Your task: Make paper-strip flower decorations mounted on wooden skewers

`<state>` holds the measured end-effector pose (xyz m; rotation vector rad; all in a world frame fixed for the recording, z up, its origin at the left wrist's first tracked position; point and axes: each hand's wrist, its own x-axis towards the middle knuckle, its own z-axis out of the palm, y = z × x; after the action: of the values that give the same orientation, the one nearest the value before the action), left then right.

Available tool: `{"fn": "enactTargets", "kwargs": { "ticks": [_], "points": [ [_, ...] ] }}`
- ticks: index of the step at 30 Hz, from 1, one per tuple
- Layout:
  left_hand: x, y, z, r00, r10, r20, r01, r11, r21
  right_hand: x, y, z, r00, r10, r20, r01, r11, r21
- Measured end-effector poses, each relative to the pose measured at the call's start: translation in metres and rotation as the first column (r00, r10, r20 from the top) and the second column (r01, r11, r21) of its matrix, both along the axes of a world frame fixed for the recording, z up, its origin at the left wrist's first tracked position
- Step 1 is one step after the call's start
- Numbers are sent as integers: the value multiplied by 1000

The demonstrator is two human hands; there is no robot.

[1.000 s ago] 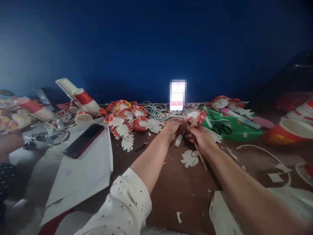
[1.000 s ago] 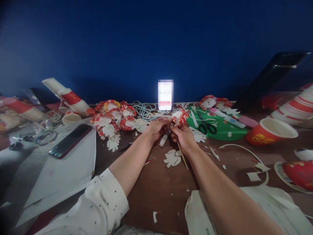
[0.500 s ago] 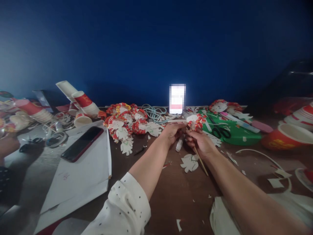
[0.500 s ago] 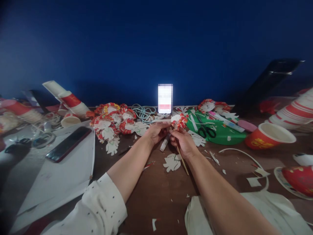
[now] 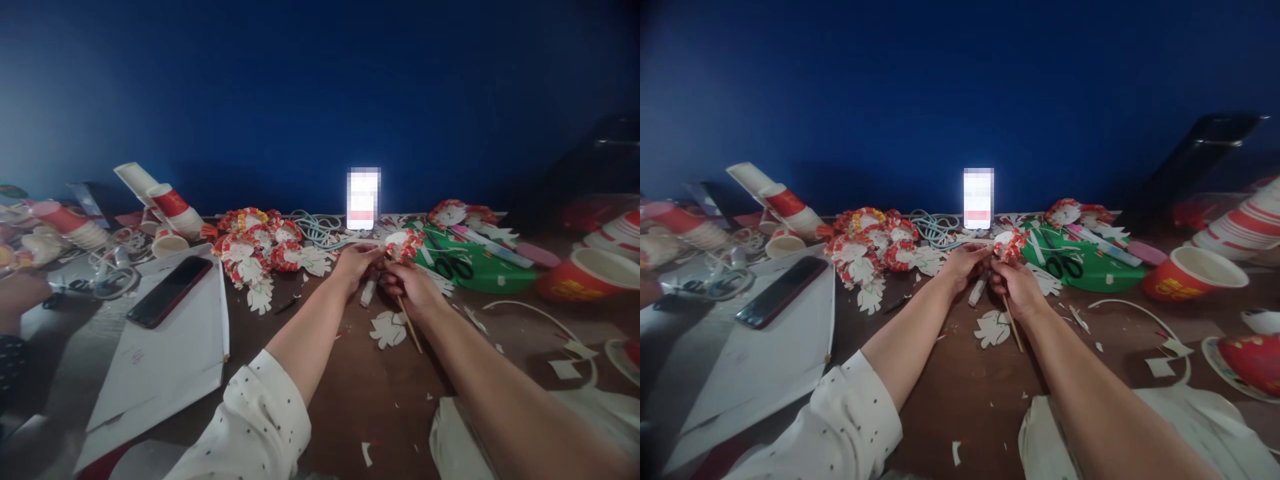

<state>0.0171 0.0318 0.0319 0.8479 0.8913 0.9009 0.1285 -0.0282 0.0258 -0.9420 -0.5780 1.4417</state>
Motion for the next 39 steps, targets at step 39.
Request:
{"fn": "enactTargets", "kwargs": {
  "ticks": [39],
  "points": [
    [-6,7,3,968,238,81,-217,953,-213,-7,-1,10,995,-59,-78,43,980,-192]
  ]
}}
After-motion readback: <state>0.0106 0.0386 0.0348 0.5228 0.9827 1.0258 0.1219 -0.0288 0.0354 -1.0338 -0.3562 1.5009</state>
